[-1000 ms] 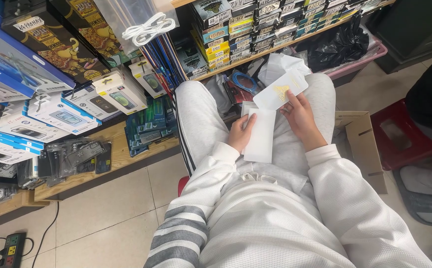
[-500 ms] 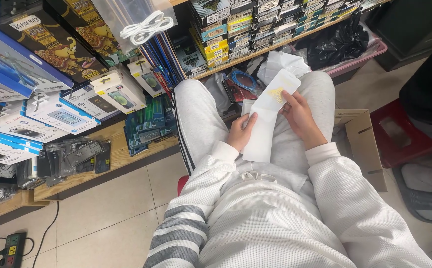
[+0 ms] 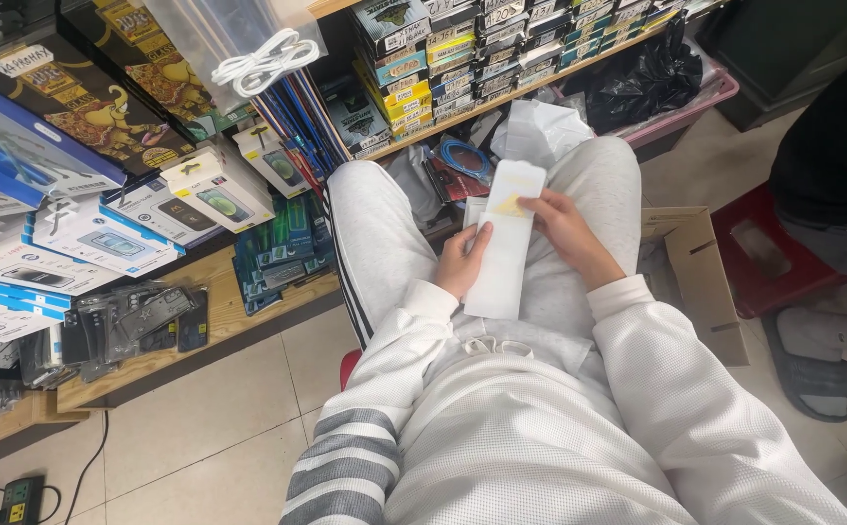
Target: The person sits on a stool in a store and handles a small black box and a white rectangular item on their lap. They open the white item, reveal a yellowish object inside, and continue to manipulate both items with their hands.
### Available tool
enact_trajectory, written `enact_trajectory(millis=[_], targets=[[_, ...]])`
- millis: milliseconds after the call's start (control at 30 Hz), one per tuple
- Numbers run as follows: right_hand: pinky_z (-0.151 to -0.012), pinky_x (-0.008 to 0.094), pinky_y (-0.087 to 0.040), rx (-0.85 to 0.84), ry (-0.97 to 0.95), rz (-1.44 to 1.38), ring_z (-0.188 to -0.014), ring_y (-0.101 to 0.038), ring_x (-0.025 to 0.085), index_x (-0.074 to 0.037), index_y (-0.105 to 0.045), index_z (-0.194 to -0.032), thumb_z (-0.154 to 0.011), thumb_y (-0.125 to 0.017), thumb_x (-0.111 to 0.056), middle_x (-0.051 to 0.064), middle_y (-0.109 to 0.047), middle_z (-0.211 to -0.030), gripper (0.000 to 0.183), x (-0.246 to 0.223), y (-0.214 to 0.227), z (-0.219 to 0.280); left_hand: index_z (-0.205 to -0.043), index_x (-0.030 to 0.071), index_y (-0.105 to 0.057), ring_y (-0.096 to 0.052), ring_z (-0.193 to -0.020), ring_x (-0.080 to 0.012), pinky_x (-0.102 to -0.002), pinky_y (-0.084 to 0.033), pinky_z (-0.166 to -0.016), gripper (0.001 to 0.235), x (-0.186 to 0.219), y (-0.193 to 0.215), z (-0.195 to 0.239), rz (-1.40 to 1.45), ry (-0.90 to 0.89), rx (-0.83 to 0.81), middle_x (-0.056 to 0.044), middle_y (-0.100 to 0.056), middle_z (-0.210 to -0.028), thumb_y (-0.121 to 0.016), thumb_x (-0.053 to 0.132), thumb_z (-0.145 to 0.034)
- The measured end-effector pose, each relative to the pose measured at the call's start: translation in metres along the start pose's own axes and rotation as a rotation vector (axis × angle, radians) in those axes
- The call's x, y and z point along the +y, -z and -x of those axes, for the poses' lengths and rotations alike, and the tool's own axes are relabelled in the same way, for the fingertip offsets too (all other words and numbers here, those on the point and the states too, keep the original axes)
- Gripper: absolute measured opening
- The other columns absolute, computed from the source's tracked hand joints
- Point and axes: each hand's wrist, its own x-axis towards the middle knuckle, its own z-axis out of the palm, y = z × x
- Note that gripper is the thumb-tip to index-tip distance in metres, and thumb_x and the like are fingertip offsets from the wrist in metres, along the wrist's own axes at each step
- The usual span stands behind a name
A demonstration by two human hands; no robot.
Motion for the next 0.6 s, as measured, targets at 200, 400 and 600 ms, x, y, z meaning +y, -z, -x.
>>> enact_trajectory(millis=[200,400,600], targets=[[-0.1,0.037,-0.049,-0.006,0.051,0.035,-0.11,-0.062,0.021,-0.009,-0.051,-0.146,-0.095,-0.068,-0.017,0.014,-0.067,-0.118,0.054,-0.034,-0.019,0.025,-0.151,0.008,-0.045,-0.023,-0.153,-0.0346,-0.05,-0.022,-0.126,0.083,0.018,0.0,0.008,0.028,0.081,-0.001,-0.017,-0.04,-0.158,-0.047,0.072,-0.099],[-0.101,0.034,-0.05,0.056,0.145,-0.043,-0.117,-0.062,0.021,-0.026,-0.032,-0.156,-0.1,-0.063,-0.012,0.017,-0.064,-0.124,0.065,-0.023,-0.005,0.017,-0.15,0.001,-0.044,-0.022,-0.153,-0.0394,-0.053,-0.02,-0.125,0.081,0.019,0.0,0.012,0.004,0.06,-0.025,-0.024,-0.038,-0.158,-0.049,0.065,-0.101],[-0.082,0.026,-0.057,0.007,0.166,0.073,-0.094,-0.068,0.012,-0.019,-0.059,-0.133,-0.104,-0.062,-0.023,0.009,-0.07,-0.105,0.03,0.004,0.007,-0.003,-0.149,0.004,-0.047,-0.026,-0.151,-0.0404,-0.051,-0.024,-0.124,0.08,0.003,-0.002,-0.003,0.058,0.061,0.024,-0.023,-0.037,-0.158,-0.053,0.066,-0.099]])
